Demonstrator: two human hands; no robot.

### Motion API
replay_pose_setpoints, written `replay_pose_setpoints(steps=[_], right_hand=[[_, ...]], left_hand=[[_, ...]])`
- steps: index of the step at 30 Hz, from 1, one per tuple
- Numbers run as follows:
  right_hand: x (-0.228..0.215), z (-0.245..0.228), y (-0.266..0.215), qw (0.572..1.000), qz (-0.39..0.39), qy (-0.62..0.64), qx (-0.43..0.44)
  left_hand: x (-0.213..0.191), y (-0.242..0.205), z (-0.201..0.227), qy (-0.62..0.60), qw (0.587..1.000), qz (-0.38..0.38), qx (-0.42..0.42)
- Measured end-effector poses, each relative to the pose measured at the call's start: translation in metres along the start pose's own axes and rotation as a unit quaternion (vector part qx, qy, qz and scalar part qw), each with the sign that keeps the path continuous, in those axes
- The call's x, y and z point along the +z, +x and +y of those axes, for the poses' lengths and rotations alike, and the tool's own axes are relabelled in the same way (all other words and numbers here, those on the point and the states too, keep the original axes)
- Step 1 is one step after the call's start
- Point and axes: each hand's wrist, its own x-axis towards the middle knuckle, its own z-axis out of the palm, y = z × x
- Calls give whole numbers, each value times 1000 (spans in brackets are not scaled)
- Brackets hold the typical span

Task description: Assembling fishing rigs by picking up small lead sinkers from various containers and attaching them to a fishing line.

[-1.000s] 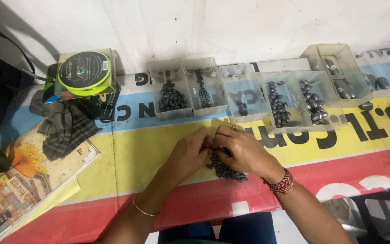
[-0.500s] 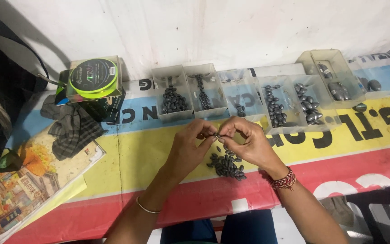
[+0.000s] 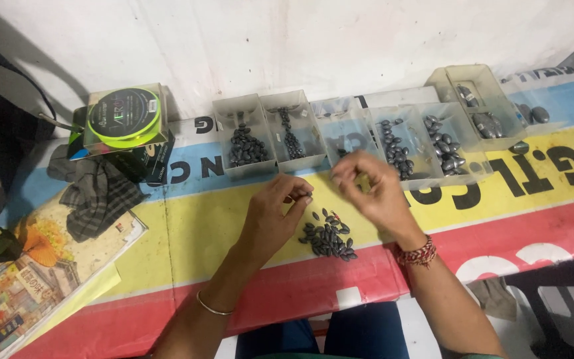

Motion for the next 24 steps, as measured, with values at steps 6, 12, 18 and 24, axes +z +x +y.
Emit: replay_pose_setpoints(steps=[6, 12, 18, 24], right_hand=[[-30, 20, 11, 957, 44, -284, -36], [-18, 2, 12, 979, 0, -199, -31], [7, -24, 3, 988, -141, -56, -36], [-5, -18, 6, 992, -123, -30, -18]], left_hand=[[-3, 1, 4, 13, 1000, -8, -24], [-1, 1, 5, -17, 999, 2, -29], [8, -2, -2, -58, 997, 3, -42], [21, -6, -21, -90, 995, 3, -43]])
